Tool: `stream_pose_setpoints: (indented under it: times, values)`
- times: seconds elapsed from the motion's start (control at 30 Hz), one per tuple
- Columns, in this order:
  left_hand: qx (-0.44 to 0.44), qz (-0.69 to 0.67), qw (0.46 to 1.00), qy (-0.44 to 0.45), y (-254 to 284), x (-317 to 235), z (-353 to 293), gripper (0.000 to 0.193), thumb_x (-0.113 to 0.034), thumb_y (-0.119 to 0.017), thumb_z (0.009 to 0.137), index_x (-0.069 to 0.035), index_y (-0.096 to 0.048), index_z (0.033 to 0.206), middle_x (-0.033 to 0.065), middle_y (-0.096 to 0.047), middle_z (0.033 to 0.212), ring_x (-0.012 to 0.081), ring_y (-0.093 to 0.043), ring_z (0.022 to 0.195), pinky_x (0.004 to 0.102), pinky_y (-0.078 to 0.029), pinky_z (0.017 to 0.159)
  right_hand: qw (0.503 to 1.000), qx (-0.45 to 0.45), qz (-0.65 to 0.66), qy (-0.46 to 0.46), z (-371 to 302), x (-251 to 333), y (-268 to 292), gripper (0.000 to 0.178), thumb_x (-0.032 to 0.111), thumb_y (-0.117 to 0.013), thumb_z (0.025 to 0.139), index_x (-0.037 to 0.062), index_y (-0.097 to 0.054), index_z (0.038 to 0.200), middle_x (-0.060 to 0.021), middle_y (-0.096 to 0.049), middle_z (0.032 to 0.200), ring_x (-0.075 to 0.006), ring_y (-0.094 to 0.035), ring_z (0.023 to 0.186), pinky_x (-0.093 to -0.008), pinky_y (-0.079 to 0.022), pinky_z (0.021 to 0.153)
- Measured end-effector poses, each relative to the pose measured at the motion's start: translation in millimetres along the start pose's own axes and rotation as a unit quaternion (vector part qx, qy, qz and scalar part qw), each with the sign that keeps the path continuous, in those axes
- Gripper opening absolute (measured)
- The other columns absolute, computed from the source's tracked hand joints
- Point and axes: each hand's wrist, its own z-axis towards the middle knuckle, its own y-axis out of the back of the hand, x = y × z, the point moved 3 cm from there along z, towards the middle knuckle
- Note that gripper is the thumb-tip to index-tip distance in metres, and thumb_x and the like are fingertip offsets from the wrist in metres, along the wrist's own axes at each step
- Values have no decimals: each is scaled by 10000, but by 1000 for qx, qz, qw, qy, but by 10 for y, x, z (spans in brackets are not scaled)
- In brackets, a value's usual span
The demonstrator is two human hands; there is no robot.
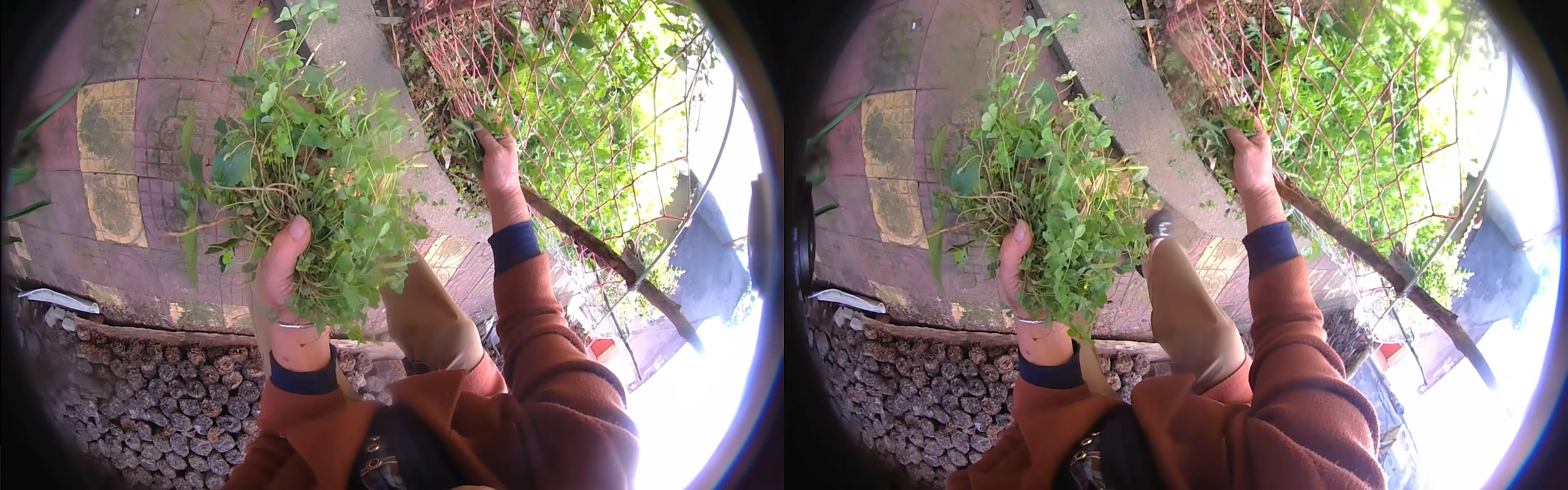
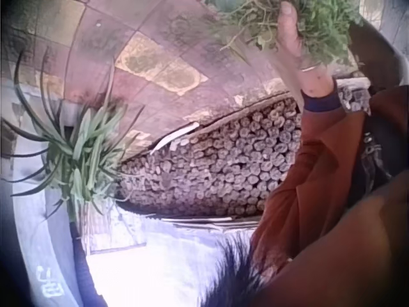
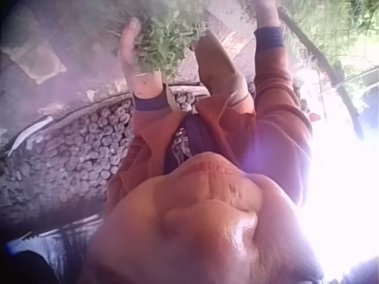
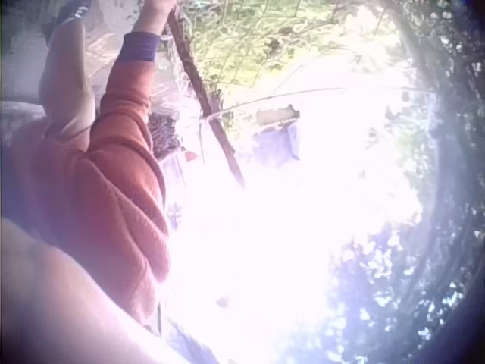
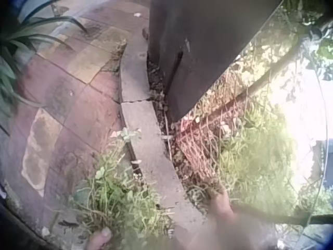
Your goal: The person pulls weeds by hand from a garden bed along a paved walkway, gathering them into a growing bunch held in the left hand. The person continues to pull weeds and add them to the bunch throughout the clip.
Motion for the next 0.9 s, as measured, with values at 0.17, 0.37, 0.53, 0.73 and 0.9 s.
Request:
stream_pose_setpoints:
  times: [0.17, 0.37, 0.53, 0.73, 0.9]
  values:
    - [-14, -21, 1000, -1, 39, 21, 0, 381, -245, -563, 823, 4, -552, 1111, 125, -639, 985, 234, -639, 824, 354, -535, 724, 998, -20, 58, 31, -273, 325, 31, 218, 11, -495, 875, 37, -575, 1076, -41, -614, 935, -126, -590, 780, -263, -500, 630]
    - [-35, 20, 999, -20, 14, 54, 2, 453, -243, -600, 802, 39, -529, 1149, 137, -625, 1030, 215, -629, 874, 325, -523, 760, 988, -25, -147, -43, 137, -220, 331, 253, 13, -513, 854, 50, -575, 1096, -46, -621, 868, -111, -571, 696, -246, -478, 593]
    - [-68, 71, 995, -36, 152, 48, 8, 385, -233, -546, 832, 28, -555, 1115, 138, -635, 1004, 229, -631, 865, 344, -515, 756, 992, -26, -127, 6, 94, -331, 215, 203, 9, -528, 848, 23, -572, 1046, -36, -624, 889, -87, -550, 768, -234, -453, 678]
    - [-103, 103, 989, 0, 41, 103, 26, 414, -206, -659, 784, 63, -559, 1082, 133, -613, 1017, 200, -614, 864, 302, -516, 763, 987, 33, -153, 30, -414, 141, -63, 164, 16, -551, 868, 12, -565, 1031, -28, -606, 974, -87, -526, 866, -240, -443, 792]
    - [-78, 112, 991, 4, 129, 264, 127, 443, -202, -674, 781, 45, -540, 1125, 133, -595, 1058, 194, -603, 907, 311, -510, 787, 925, 150, -317, 149, -1113, 853, -422, 158, -30, -543, 829, 11, -549, 982, -48, -600, 861, -107, -537, 802, -267, -455, 716]
